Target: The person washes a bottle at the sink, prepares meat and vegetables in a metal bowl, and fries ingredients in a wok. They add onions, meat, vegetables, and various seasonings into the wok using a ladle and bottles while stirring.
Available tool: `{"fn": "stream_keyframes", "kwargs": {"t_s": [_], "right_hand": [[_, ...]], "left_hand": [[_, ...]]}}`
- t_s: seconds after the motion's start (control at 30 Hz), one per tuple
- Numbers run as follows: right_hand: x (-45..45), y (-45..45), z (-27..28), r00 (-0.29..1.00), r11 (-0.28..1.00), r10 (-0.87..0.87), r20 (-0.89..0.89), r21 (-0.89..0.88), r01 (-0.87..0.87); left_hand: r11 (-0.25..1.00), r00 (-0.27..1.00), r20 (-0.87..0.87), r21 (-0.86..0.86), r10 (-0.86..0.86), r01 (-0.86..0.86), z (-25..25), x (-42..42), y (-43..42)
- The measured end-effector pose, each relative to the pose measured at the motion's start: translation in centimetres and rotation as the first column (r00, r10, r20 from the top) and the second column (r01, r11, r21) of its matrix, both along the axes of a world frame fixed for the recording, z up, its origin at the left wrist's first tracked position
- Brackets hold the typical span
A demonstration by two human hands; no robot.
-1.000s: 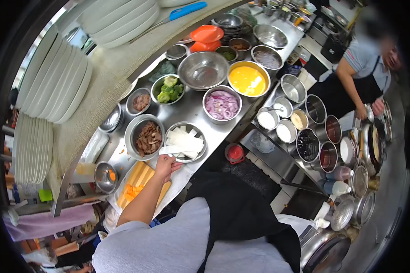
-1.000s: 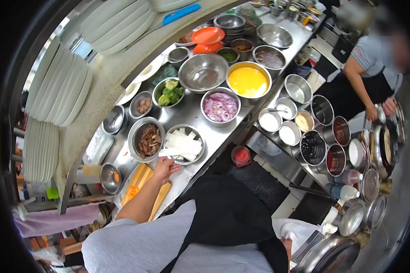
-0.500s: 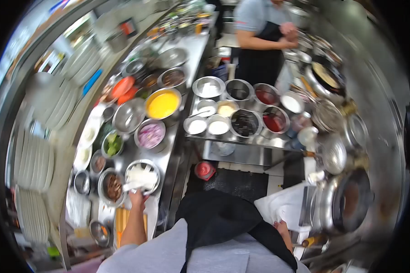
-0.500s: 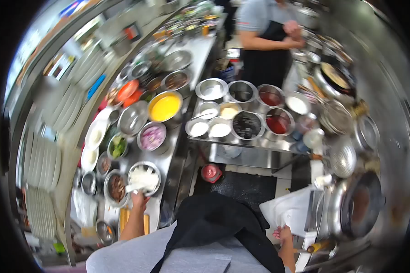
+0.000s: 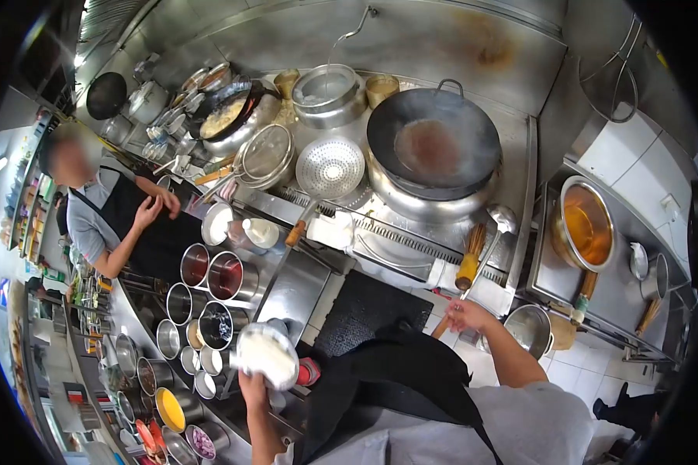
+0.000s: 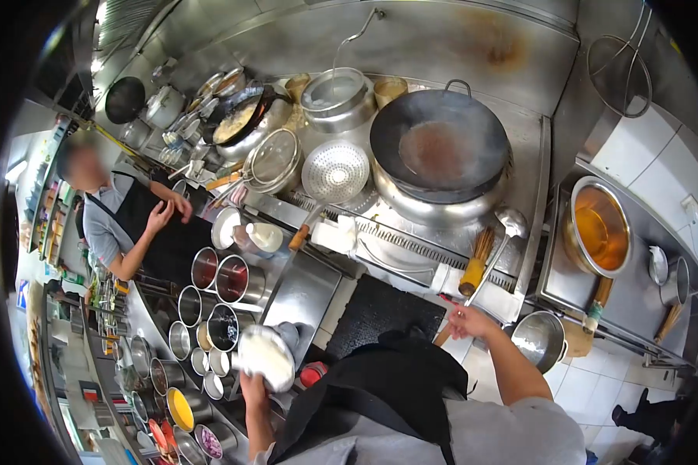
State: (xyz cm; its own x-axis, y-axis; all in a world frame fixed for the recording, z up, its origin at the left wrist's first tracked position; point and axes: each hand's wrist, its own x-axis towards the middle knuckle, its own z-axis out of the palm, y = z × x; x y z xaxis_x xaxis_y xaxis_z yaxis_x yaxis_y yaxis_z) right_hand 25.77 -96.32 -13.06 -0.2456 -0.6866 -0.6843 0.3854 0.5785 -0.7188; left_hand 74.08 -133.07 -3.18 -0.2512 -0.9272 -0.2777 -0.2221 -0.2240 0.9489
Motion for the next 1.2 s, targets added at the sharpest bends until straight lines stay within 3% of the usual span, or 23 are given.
{"fn": "stream_keyframes", "kwargs": {"t_s": [0.03, 0.07, 0.13, 0.17, 0.2, 0.23, 0.27, 0.3, 0.33, 0.4, 0.47, 0.53, 0.6, 0.63, 0.7, 0.8, 0.87, 0.93, 0.97, 1.0, 1.07, 1.13, 1.2], "right_hand": [[0.0, 0.3, 0.2, 1.0, 1.0, 0.004, 0.0, -0.009, -0.004], [0.2, 0.9, 0.5, 1.0, 0.999, -0.009, 0.0, 0.044, 0.009], [0.9, 1.9, 0.3, 1.0, 0.994, -0.025, -0.001, 0.104, 0.025], [1.4, 2.0, 0.1, 0.999, 0.992, -0.053, 0.01, 0.114, 0.052], [1.9, 2.0, -0.1, 0.996, 0.989, -0.082, 0.02, 0.123, 0.079], [2.4, 1.9, -0.1, 0.995, 0.987, -0.095, 0.006, 0.128, 0.093], [3.1, 1.9, -0.3, 0.996, 0.987, -0.09, 0.01, 0.132, 0.088], [3.7, 1.9, -0.5, 0.987, 0.977, -0.162, -0.018, 0.137, 0.163], [4.5, 2.1, -0.5, 0.973, 0.962, -0.228, -0.049, 0.144, 0.232], [6.0, 3.2, -2.8, 0.95, 0.958, -0.248, -0.191, 0.096, 0.269], [7.1, 4.4, -2.8, 0.926, 0.962, -0.263, -0.271, 0.004, 0.274], [8.8, 4.7, -0.4, 0.87, 0.868, -0.466, -0.16, 0.107, 0.485], [9.6, 6.4, -0.5, 0.87, 0.884, -0.451, -0.198, 0.037, 0.467], [10.1, 6.2, 0.3, 0.851, 0.865, -0.478, -0.216, 0.053, 0.499], [11.6, 6.2, 0.5, 0.809, 0.824, -0.534, -0.244, 0.064, 0.563], [13.8, 6.8, -2.6, 0.764, 0.783, -0.606, -0.223, 0.006, 0.622], [14.6, 6.2, -4.2, 0.765, 0.796, -0.561, -0.317, 0.045, 0.603], [15.2, 7.0, -8.8, 0.803, 0.876, -0.438, -0.405, 0.009, 0.482], [15.3, 7.6, -11.1, 0.811, 0.856, -0.485, -0.328, 0.013, 0.517], [15.0, 6.6, -9.6, 0.807, 0.854, -0.49, -0.329, 0.007, 0.521], [14.3, 4.4, -6.8, 0.787, 0.912, -0.297, -0.541, 0.083, 0.402], [13.0, 3.8, -7.1, 0.81, 0.918, -0.297, -0.506, 0.081, 0.388], [11.7, 3.5, -7.2, 0.832, 0.927, -0.289, -0.473, 0.081, 0.367]], "left_hand": [[0.988, 0.992, 0.085, -0.118, -0.09, 0.1, -0.4, -3.9, -3.2], [0.994, 0.995, -0.014, -0.045, -0.098, 0.098, 5.2, -11.4, -3.0], [0.985, 0.984, -0.089, -0.093, -0.153, 0.145, 5.2, -20.1, -7.0], [0.966, 0.935, -0.243, -0.073, -0.257, 0.246, 6.4, -24.7, -7.9], [0.97, 0.883, -0.409, -0.023, -0.23, 0.242, 8.5, -30.0, -7.2], [0.925, 0.895, -0.335, 0.138, -0.294, 0.355, 9.4, -33.2, -8.4], [0.891, 0.842, -0.464, 0.205, -0.277, 0.406, 8.0, -37.1, -9.5], [0.903, 0.851, -0.443, 0.177, -0.282, 0.392, 6.8, -41.5, -10.1], [0.858, 0.81, -0.45, 0.161, -0.377, 0.488, 7.9, -45.5, -9.3], [0.817, 0.816, -0.418, 0.243, -0.399, 0.524, 6.6, -52.9, -9.1], [0.883, 0.857, -0.227, -0.03, -0.462, 0.468, 7.6, -57.5, -6.8], [0.868, 0.87, 0.144, -0.093, -0.472, 0.487, 6.9, -62.1, -6.7], [0.823, 0.857, 0.362, -0.304, -0.366, 0.48, 6.4, -64.5, -6.5], [0.819, 0.828, 0.391, -0.25, -0.403, 0.517, 7.0, -65.3, -6.7], [0.758, 0.82, 0.457, -0.379, -0.346, 0.531, 6.8, -67.6, -7.8], [0.541, 0.805, 0.503, -0.602, -0.315, 0.587, 9.5, -69.0, -10.0], [0.437, 0.804, 0.506, -0.675, -0.313, 0.595, 12.8, -69.2, -11.2], [0.38, 0.805, 0.506, -0.71, -0.31, 0.593, 14.9, -69.9, -12.5], [0.346, 0.823, 0.47, -0.751, -0.319, 0.563, 15.4, -70.0, -12.9], [0.312, 0.839, 0.435, -0.788, -0.327, 0.53, 15.8, -70.0, -13.2], [0.331, 0.825, 0.449, -0.764, -0.343, 0.553, 16.8, -69.3, -13.0], [0.353, 0.814, 0.465, -0.739, -0.349, 0.574, 16.9, -68.5, -13.1], [0.411, 0.865, 0.36, -0.771, -0.351, 0.487, 16.0, -67.8, -13.2]]}}
